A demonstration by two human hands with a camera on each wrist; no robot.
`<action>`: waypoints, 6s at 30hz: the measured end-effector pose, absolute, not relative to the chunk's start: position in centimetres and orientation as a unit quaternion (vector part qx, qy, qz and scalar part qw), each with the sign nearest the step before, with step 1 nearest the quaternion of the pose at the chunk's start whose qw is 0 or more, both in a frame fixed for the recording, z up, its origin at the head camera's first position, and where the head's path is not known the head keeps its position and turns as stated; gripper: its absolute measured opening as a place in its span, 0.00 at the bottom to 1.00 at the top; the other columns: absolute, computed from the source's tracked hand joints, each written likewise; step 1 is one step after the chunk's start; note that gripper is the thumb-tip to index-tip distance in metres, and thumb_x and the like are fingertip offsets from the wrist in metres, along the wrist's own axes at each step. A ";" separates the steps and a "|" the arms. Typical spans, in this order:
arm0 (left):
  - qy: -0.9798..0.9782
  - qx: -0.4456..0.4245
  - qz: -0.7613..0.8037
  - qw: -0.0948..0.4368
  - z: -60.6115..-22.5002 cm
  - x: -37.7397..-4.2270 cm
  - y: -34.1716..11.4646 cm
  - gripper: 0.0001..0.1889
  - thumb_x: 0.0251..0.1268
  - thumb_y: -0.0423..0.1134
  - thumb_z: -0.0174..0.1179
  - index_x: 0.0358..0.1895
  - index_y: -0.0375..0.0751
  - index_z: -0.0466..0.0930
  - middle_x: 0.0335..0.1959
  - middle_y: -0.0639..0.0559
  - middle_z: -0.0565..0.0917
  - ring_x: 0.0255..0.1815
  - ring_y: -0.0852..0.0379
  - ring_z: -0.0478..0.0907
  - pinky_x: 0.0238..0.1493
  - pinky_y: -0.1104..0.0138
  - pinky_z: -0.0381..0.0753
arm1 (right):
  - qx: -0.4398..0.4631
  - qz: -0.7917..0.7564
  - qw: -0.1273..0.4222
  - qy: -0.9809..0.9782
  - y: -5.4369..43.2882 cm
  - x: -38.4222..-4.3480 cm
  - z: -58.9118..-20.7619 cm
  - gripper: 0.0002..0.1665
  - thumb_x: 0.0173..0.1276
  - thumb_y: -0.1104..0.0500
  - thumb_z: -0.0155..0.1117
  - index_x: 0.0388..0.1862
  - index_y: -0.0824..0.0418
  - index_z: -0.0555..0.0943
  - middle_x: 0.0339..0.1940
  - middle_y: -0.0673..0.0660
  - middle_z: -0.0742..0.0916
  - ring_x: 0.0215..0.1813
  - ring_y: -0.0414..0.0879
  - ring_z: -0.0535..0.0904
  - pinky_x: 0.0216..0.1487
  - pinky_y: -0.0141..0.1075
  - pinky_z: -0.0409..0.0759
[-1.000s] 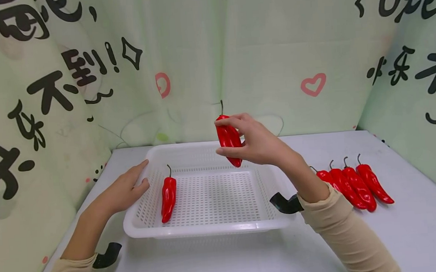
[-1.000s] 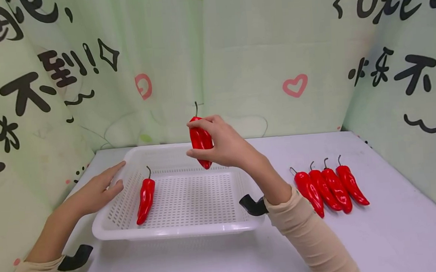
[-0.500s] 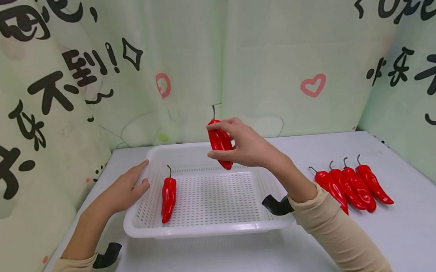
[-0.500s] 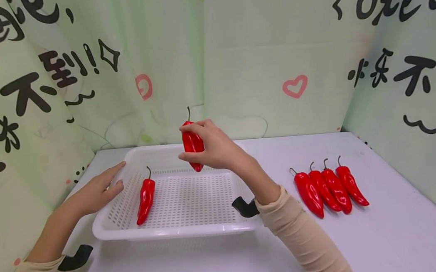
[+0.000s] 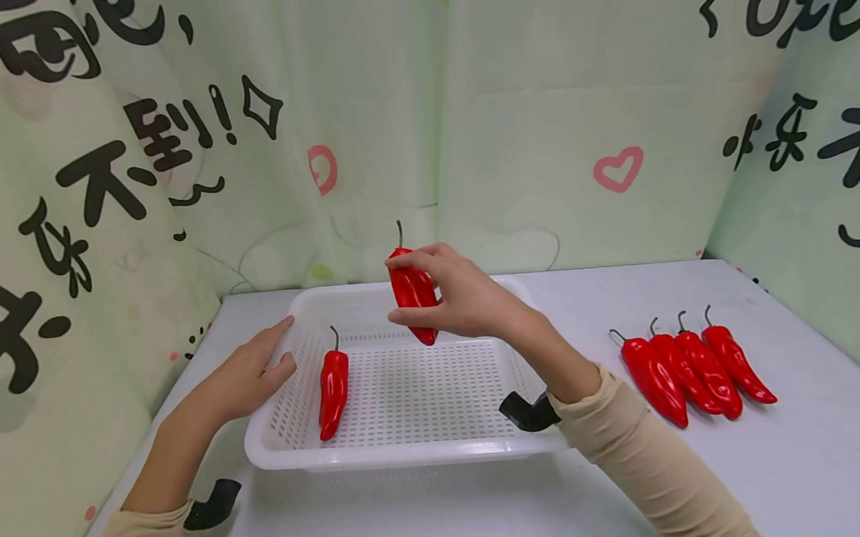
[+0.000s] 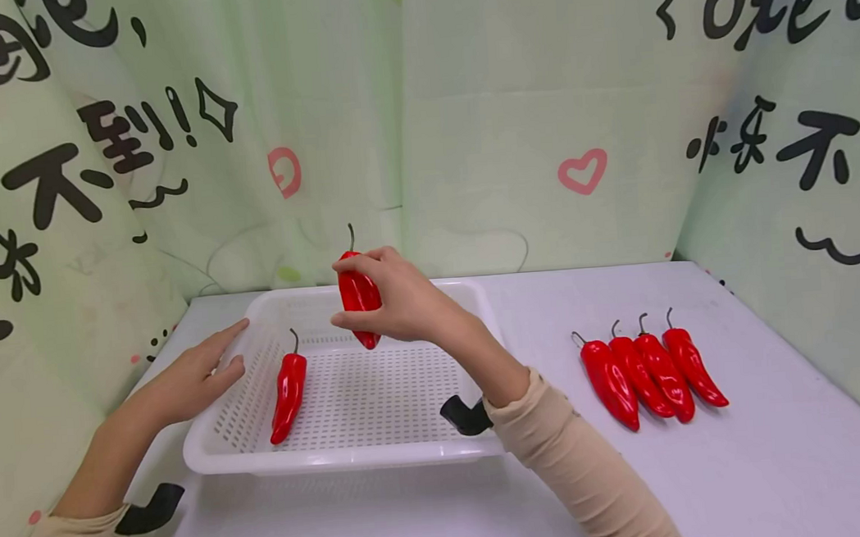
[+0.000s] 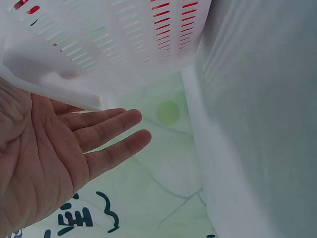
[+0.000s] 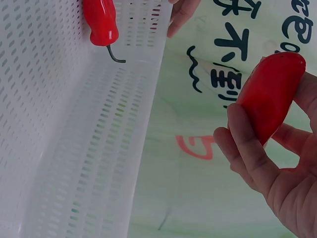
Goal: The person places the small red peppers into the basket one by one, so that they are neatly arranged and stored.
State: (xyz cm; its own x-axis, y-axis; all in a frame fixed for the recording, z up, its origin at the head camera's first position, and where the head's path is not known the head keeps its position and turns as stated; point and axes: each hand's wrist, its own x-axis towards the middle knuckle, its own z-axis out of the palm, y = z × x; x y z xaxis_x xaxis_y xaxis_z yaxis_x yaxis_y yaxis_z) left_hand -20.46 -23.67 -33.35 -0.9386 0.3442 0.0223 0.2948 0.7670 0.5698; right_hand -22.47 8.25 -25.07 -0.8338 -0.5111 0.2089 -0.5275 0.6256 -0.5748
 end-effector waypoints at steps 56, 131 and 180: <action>0.941 0.174 0.288 0.038 -33.4 -20.5 -23.8 0.37 0.76 0.39 0.51 0.79 0.26 0.48 0.72 0.22 0.64 0.50 0.36 0.82 0.37 0.52 0.90 | 0.288 0.290 -0.190 -0.893 3.8 -24.2 -29.0 0.36 0.72 0.46 0.65 0.74 0.59 0.72 0.69 0.66 0.75 0.41 0.47 0.89 0.44 0.34 0.86; 0.937 0.169 0.303 0.042 -33.3 -20.3 -23.6 0.38 0.75 0.39 0.52 0.81 0.30 0.48 0.73 0.25 0.64 0.52 0.35 0.83 0.35 0.55 0.90 | 0.337 0.375 0.070 -0.861 10.8 -16.5 -22.8 0.34 0.70 0.51 0.71 0.73 0.53 0.73 0.72 0.48 0.73 0.58 0.44 0.82 0.50 0.38 0.87; 0.933 0.162 0.318 0.050 -33.5 -20.6 -23.8 0.38 0.75 0.40 0.54 0.81 0.34 0.47 0.69 0.26 0.69 0.47 0.40 0.85 0.35 0.54 0.90 | 0.240 0.323 0.087 -0.911 20.1 -16.0 -26.9 0.33 0.71 0.51 0.69 0.73 0.56 0.73 0.71 0.57 0.74 0.56 0.55 0.85 0.49 0.48 0.88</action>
State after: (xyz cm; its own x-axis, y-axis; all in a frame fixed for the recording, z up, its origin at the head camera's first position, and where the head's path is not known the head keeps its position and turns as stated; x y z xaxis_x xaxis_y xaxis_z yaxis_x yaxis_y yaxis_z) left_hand -20.61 -23.78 -33.51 -0.9426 0.3337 0.0101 0.2703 0.7451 0.6098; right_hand -15.97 20.09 -26.89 -0.8698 -0.3803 0.3145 -0.4935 0.6759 -0.5474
